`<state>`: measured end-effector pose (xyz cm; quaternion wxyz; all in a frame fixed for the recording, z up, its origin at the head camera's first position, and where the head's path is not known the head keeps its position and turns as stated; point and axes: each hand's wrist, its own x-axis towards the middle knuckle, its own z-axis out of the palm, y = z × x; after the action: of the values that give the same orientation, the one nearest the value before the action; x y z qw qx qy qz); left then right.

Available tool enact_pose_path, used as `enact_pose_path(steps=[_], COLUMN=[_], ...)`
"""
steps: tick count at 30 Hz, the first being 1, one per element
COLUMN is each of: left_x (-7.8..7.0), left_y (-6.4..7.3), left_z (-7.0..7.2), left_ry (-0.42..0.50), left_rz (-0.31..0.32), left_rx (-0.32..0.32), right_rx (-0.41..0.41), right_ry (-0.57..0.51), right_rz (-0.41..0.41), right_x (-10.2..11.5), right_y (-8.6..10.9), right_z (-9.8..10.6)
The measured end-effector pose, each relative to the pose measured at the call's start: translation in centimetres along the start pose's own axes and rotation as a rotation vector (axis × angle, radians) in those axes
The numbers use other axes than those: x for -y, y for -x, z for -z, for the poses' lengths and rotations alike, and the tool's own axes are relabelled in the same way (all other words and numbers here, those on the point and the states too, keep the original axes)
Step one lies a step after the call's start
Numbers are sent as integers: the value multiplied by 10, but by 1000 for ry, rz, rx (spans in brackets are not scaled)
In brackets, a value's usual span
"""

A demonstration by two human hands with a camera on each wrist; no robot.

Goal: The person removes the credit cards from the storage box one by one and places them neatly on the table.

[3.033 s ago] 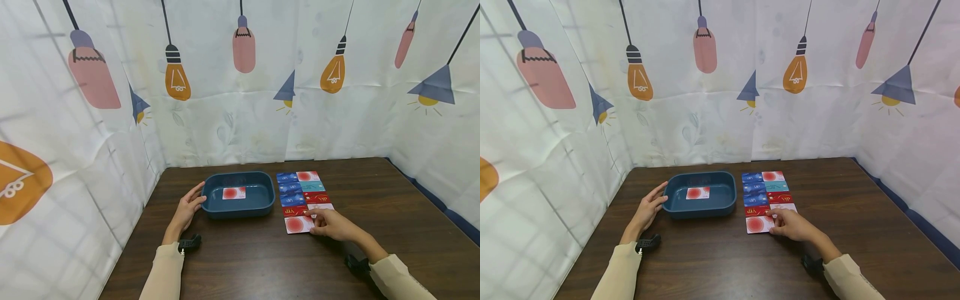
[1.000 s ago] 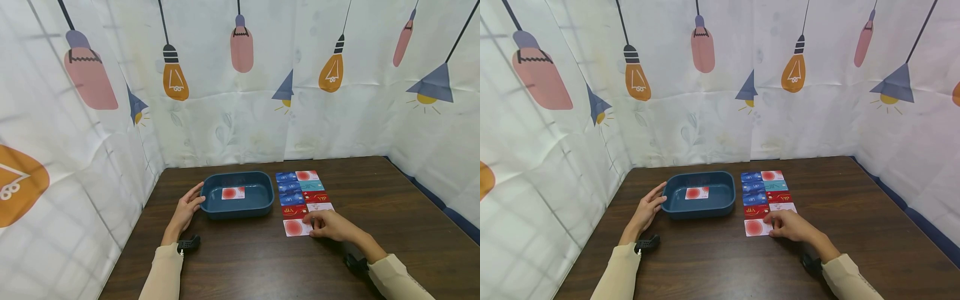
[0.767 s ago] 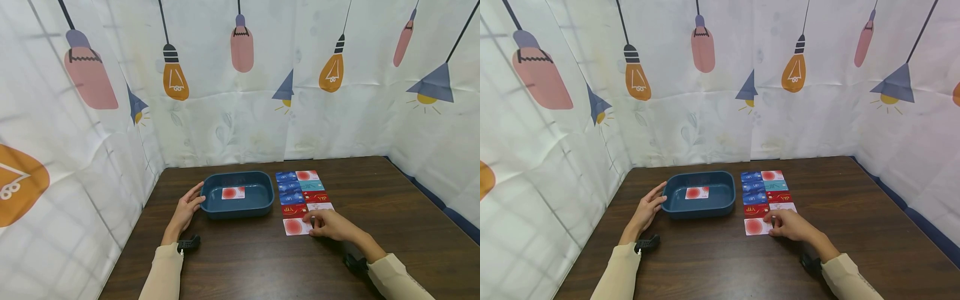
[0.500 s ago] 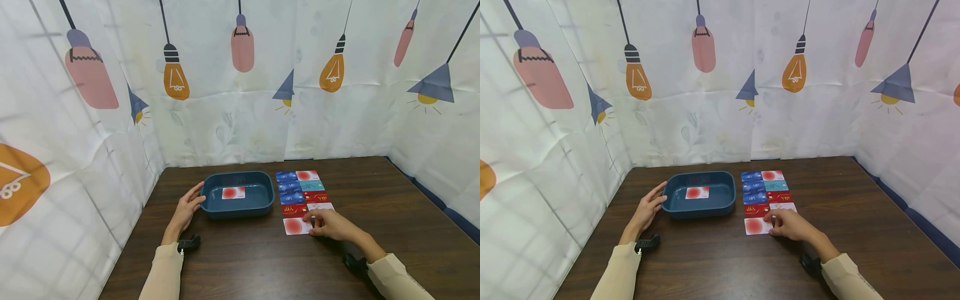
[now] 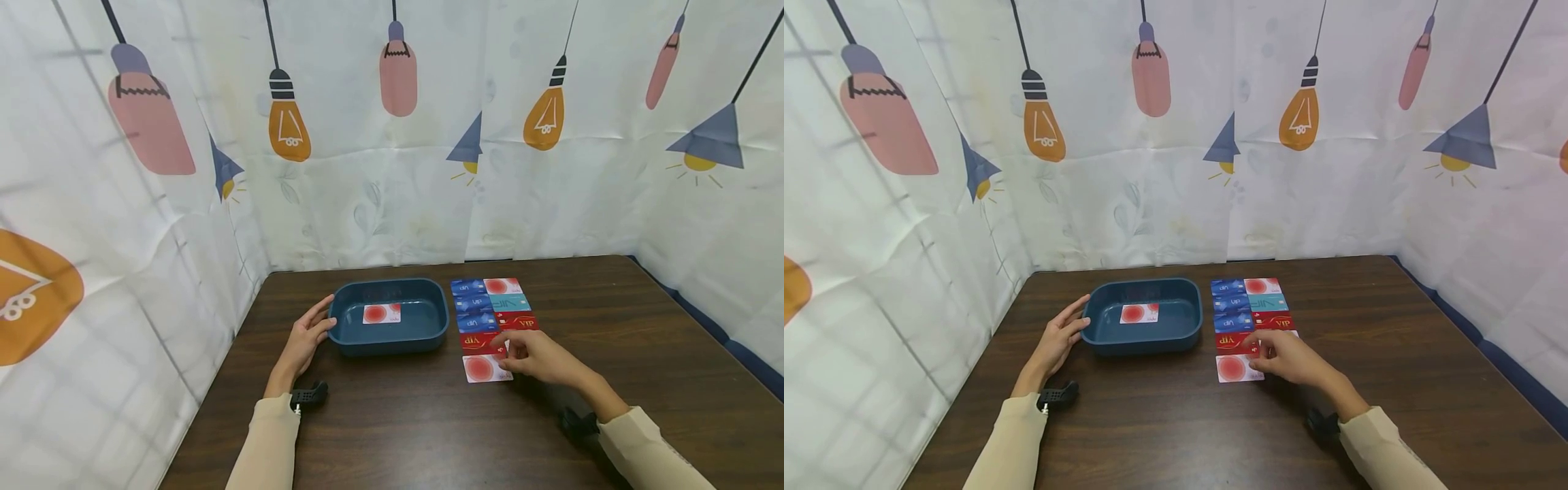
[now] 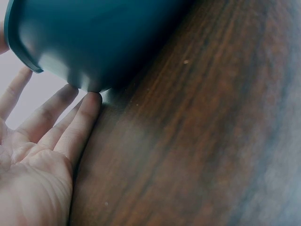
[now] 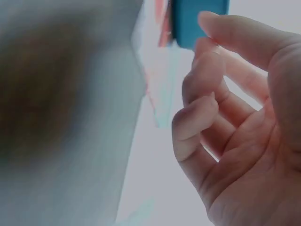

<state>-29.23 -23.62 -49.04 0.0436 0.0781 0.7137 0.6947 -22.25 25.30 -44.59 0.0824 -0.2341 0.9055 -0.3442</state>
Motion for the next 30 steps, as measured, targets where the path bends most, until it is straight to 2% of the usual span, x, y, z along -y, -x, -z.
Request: enact_pose_path(steps=[7,15,23,30], left_x=[-1,-3,-3,-3], left_y=[1,2,1,2], left_z=[0,0,0,0], left_ry=[-19,-17,-4,11], left_rz=[17,14,16,18], left_rx=[-5,-5,-6,-7], right_rx=[-61,-97,-84,-10], right_ry=[17,-26,-32,26], right_rz=[81,215,199,101], right_x=[37,85,110,112], right_y=[-25,-75,-131,-168], right_z=[-1,-15,-43,-62])
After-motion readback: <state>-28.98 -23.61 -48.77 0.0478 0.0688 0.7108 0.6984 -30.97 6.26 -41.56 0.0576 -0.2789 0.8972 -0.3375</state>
